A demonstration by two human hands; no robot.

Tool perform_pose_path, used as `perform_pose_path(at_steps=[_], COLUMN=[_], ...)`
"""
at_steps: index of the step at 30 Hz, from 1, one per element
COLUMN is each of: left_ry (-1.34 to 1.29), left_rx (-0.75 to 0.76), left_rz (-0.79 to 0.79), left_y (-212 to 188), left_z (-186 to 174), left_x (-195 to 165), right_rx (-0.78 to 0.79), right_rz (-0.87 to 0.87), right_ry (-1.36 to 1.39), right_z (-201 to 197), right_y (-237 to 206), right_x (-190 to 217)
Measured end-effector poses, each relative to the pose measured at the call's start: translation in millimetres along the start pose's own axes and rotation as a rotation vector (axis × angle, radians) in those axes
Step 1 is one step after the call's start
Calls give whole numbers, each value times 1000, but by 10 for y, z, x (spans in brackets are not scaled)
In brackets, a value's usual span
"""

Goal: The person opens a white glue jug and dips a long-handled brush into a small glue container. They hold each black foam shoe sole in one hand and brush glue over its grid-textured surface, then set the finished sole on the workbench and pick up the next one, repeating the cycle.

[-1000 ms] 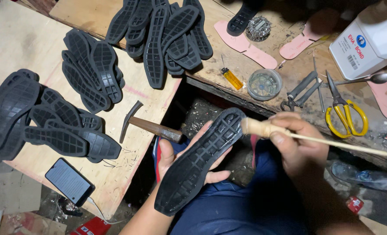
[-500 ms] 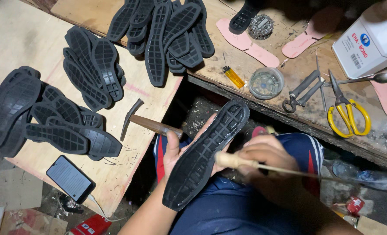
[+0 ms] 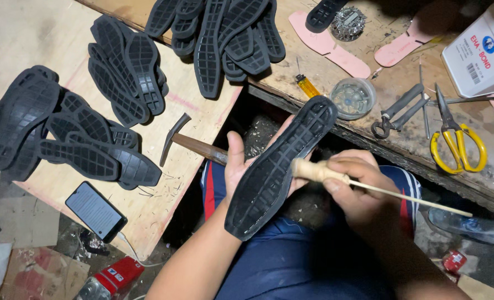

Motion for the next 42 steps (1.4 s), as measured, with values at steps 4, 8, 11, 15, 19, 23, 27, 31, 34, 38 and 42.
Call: perform_pose_path(at_steps=[4, 8, 11, 15, 19, 23, 27, 31, 34, 38, 42], left_ry=[-80, -33, 30, -5, -6, -32, -31, -44, -29, -164, -20], left_rx=[80, 93, 19, 46, 8, 87, 60, 0, -30, 179, 58], left_rz=[-13, 39, 82, 103, 120, 90, 86, 96, 104, 14, 26], left_y=[157, 318, 385, 474, 488, 500, 489, 490, 466, 422, 333], left_z=[50, 11, -70, -56, -139, -121, -188, -267, -295, -73, -132], left_x=[-52, -155, -205, -242, -247, -194, -123, -100, -109, -83, -40], right_rx=[109, 170, 58, 265, 196, 160, 6, 206, 239, 188, -81], right_rz=[-226, -307, -450, -362, -446, -510, -611, -427, -453, -597, -209], right_ry=[-140, -92, -232, -40, -135, -164, -379, -165, -136, -300, -361], right_z=[158, 256, 212, 393, 386, 367, 309, 473, 509, 423, 85], right_y=[-94, -137, -167, -248, -322, -192, -100, -116, -167, -81, 184], right_x=[205, 333, 466, 412, 491, 532, 649, 550, 537, 570, 437])
Point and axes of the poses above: each hand's wrist, its own y-axis towards the middle knuckle, its own z-axis out of the palm, x = y × z, the point moved 9 cm from there along y, towards the middle knuckle, and after that the axes turned 13 degrees about -y, right-handed, at the moved point
